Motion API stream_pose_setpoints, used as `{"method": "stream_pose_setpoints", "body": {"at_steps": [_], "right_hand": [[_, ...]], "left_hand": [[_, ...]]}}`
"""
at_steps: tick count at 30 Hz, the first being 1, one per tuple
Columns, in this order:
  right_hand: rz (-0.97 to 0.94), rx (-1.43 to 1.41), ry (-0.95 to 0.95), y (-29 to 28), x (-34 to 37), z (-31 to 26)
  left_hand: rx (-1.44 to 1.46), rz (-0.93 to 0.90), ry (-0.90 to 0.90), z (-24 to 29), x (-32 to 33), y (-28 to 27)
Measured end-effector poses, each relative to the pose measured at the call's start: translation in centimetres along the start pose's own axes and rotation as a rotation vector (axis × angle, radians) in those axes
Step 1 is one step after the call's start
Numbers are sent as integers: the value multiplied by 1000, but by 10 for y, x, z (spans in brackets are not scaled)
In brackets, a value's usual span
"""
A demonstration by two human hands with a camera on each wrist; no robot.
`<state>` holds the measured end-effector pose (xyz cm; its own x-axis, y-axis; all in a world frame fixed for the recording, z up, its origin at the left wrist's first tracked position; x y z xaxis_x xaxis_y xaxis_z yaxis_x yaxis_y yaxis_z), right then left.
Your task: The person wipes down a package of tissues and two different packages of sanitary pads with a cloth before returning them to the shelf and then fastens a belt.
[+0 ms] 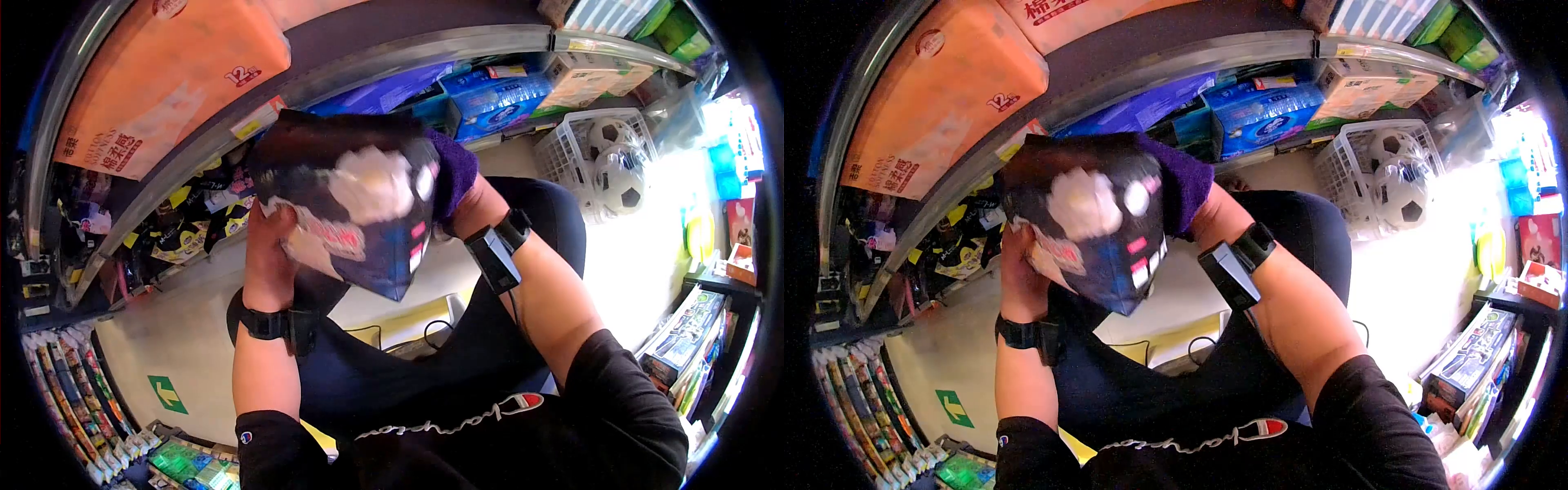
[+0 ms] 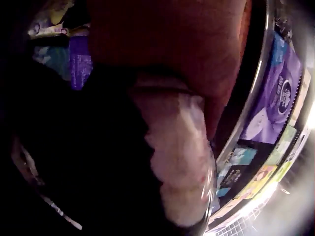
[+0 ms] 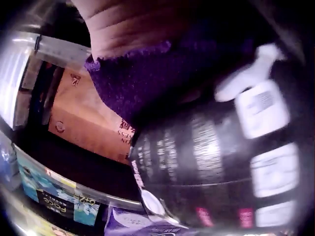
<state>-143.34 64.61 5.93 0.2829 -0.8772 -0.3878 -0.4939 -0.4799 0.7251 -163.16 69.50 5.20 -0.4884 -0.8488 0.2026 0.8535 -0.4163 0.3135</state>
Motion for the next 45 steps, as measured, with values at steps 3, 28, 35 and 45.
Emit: {"method": "stream_pose_setpoints", "body": {"at_steps": [3, 28, 35, 45], "right_hand": [[66, -223, -104, -11, -2, 11], [321, 2395, -50, 1, -5, 5], [677, 2335, 121, -14, 6, -13], [696, 2432, 138, 4, 8, -26]], "left_hand": [[251, -29, -38, -13, -11, -5], [171, -55, -48, -18, -33, 5], [73, -250, -371, -42, -18, 21], [-27, -395, -443, -58, -20, 11]]}}
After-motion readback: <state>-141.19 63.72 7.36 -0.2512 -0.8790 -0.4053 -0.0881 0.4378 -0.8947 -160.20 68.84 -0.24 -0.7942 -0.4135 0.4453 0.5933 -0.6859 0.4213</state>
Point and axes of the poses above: each hand's wrist, its own x-axis away from the middle knuckle, its own y-axis out of the palm, z = x × y, the point moved 5 cm from there along -x, towards the middle knuckle, and after that the axes turned 2 degrees about -x, right-handed, at the moved point
